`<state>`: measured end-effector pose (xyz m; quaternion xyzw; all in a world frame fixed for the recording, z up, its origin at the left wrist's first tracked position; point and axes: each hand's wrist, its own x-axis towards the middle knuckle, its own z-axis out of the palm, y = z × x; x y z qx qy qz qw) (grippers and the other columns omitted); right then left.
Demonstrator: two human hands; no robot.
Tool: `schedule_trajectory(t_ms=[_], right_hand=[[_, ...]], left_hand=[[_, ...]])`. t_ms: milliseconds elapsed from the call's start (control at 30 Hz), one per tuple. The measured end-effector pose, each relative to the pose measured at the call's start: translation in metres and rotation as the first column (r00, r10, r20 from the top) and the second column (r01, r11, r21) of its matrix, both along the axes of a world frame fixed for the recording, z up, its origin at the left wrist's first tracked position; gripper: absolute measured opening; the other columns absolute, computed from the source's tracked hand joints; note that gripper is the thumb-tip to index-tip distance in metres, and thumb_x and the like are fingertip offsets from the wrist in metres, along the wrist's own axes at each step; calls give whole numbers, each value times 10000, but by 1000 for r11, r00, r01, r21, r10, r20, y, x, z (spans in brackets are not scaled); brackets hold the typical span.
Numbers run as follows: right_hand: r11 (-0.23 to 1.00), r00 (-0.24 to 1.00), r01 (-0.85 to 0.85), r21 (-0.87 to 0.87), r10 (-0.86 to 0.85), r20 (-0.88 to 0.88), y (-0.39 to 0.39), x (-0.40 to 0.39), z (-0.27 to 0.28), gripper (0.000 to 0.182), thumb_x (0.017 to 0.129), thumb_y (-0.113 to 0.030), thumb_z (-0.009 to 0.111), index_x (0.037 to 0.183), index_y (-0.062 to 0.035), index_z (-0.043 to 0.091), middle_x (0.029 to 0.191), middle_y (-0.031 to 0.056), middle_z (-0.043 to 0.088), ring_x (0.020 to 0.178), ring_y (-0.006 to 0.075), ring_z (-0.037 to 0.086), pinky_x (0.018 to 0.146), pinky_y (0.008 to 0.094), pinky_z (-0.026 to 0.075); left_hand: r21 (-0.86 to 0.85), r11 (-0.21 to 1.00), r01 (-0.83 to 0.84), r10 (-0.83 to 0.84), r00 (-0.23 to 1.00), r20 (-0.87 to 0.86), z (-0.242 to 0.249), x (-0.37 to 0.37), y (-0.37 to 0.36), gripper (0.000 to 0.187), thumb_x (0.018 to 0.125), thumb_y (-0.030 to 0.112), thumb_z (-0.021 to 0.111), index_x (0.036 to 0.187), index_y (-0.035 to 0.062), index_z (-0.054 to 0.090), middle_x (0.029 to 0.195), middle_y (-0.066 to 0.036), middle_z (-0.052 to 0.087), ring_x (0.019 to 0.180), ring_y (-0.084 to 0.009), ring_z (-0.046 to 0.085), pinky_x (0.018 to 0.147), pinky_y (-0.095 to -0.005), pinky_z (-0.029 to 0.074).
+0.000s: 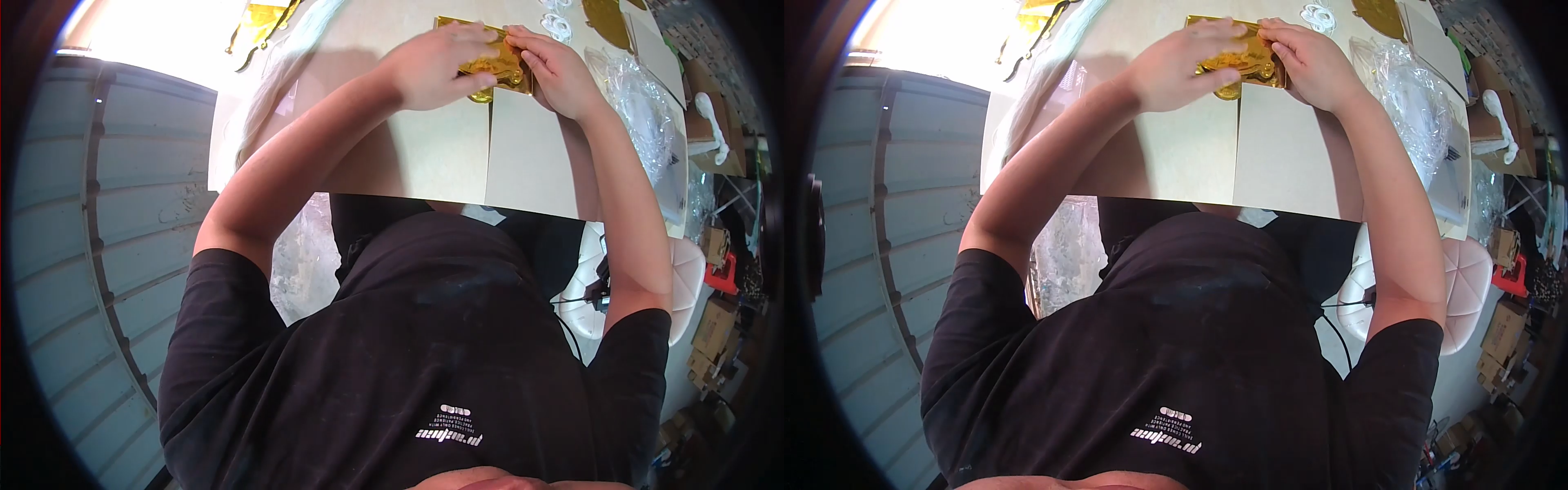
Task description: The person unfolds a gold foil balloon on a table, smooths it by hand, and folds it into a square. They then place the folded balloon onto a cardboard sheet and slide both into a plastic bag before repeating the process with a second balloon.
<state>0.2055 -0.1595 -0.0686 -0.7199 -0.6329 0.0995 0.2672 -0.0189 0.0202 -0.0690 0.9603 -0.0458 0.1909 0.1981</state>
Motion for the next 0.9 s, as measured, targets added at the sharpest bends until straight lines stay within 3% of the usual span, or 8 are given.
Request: schedule_trajectory(t_ms=[233, 333, 400, 433, 500, 733, 833, 900], right_hand=[[1000, 997, -5, 20, 3, 72, -1, -2, -2, 347, 1075, -12, 550, 1382, -5, 711, 1542, 147, 658, 1523, 312, 539, 1269, 401, 424], [988, 998, -2, 154, -9, 66, 2, -14, 8, 351, 1058, -3, 567, 1378, -13, 713, 1530, 141, 669, 1491, 315, 571, 1263, 399, 431], [780, 997, 71, 621, -83, -9, 12, -38, 38, 159, 887, -103, 766, 1021, -26, 803, 930, 135, 821, 761, 295, 773, 717, 394, 599], [783, 997, 71, 618, -81, -11, 7, -28, 31, 159, 887, -103, 766, 1021, -26, 803, 930, 135, 821, 761, 295, 773, 717, 394, 599], [962, 962, 167, 217, -110, -250, -5, -4, 14, 349, 1041, 8, 587, 1358, -21, 730, 1506, 124, 689, 1443, 312, 610, 1236, 392, 462], [989, 995, 100, 110, -102, 9, -10, -5, -3, 312, 1023, -1, 621, 1295, -21, 773, 1420, 115, 735, 1367, 282, 658, 1176, 393, 519], [992, 990, 57, 111, -70, 121, -12, -10, 1, 315, 1012, -8, 636, 1294, -24, 775, 1402, 121, 741, 1357, 284, 661, 1178, 391, 519], [994, 983, 32, 109, -50, 174, -10, -10, 2, 320, 999, -11, 647, 1291, -27, 778, 1391, 125, 745, 1362, 290, 657, 1181, 390, 518]], left_hand=[[-129, 992, 1, -17, 993, -120, -1, 1, 35, 611, 1014, 201, 608, 1581, -6, 516, 1725, -236, 416, 1651, -392, 304, 1365, -483, 250], [152, 988, 22, -3, 992, -127, -13, -2, 31, 586, 1089, 370, 600, 1552, 10, 586, 1679, -196, 500, 1607, -360, 400, 1361, -493, 262], [203, 979, 13, 17, 989, -147, -13, -3, 30, 593, 1085, 362, 597, 1569, 20, 574, 1704, -201, 463, 1630, -348, 362, 1378, -498, 217], [199, 980, 12, 18, 989, -150, -14, -3, 29, 593, 1085, 362, 597, 1569, 20, 574, 1704, -201, 463, 1630, -348, 362, 1378, -498, 217], [204, 979, 19, 12, 988, -153, -14, -1, 31, 596, 1081, 360, 599, 1566, 15, 574, 1703, -197, 468, 1634, -345, 357, 1377, -496, 219], [113, 993, 16, 6, 982, -191, 4, -3, 28, 572, 1059, 379, 645, 1529, 53, 617, 1678, -195, 499, 1591, -361, 420, 1363, -505, 250], [265, 964, 36, -58, 996, 74, 11, -7, 23, 484, 985, 224, 645, 1411, -3, 675, 1549, -249, 600, 1495, -407, 524, 1262, -477, 417], [104, 992, 66, -74, 994, 77, 8, -4, 18, 521, 1024, 386, 702, 1440, 71, 693, 1582, -189, 603, 1502, -374, 522, 1310, -491, 356]])
